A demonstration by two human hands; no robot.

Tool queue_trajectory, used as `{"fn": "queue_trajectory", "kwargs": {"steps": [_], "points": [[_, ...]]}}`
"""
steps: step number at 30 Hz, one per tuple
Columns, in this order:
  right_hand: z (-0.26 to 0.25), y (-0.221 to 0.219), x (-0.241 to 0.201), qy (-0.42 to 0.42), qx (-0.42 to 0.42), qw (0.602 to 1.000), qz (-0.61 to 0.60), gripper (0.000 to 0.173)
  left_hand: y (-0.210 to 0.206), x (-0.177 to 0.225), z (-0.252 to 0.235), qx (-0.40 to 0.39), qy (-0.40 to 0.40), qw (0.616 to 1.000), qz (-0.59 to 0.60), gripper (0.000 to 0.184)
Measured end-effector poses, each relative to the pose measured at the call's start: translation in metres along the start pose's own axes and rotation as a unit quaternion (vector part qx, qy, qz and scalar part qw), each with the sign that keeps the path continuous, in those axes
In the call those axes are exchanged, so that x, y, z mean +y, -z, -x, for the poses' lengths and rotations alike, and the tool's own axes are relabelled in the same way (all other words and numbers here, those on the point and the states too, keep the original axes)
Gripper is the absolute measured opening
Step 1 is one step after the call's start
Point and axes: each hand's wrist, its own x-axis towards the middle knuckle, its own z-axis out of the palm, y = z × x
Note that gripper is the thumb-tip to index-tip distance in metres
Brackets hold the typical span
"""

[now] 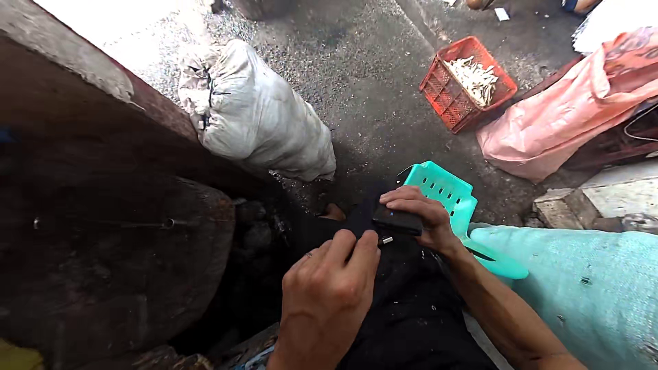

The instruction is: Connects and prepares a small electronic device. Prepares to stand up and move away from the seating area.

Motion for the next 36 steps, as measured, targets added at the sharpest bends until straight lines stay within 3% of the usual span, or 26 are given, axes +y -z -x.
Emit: {"fn": "queue_trajectory", "kwargs": {"steps": [3, 7, 10, 18, 26, 36], "points": [[-0.003, -0.004, -0.002, 0.013, -0.001, 0.999, 0.033, 0.021, -0.004, -0.011, 0.005, 0.010, 0.021, 0.995, 0.099, 0.025], [-0.012, -0.011, -0.015, 0.019, -0.024, 0.995, 0.093, 0.021, -0.018, -0.034, 0.016, 0.031, 0.058, 0.952, 0.298, 0.023], [-0.020, -0.015, -0.022, 0.021, -0.039, 0.992, 0.115, 0.022, -0.026, -0.045, 0.024, 0.054, 0.077, 0.935, 0.341, 0.022], [-0.028, -0.020, -0.028, 0.024, -0.045, 0.992, 0.118, 0.025, -0.027, -0.047, 0.029, 0.057, 0.068, 0.940, 0.330, 0.022], [-0.028, -0.016, -0.023, 0.018, -0.062, 0.990, 0.127, 0.024, -0.018, -0.036, 0.028, 0.072, 0.044, 0.985, 0.153, 0.019], [-0.025, -0.016, -0.019, -0.001, -0.078, 0.987, 0.142, 0.025, -0.023, -0.042, 0.029, 0.065, 0.056, 0.983, 0.160, 0.022]]}}
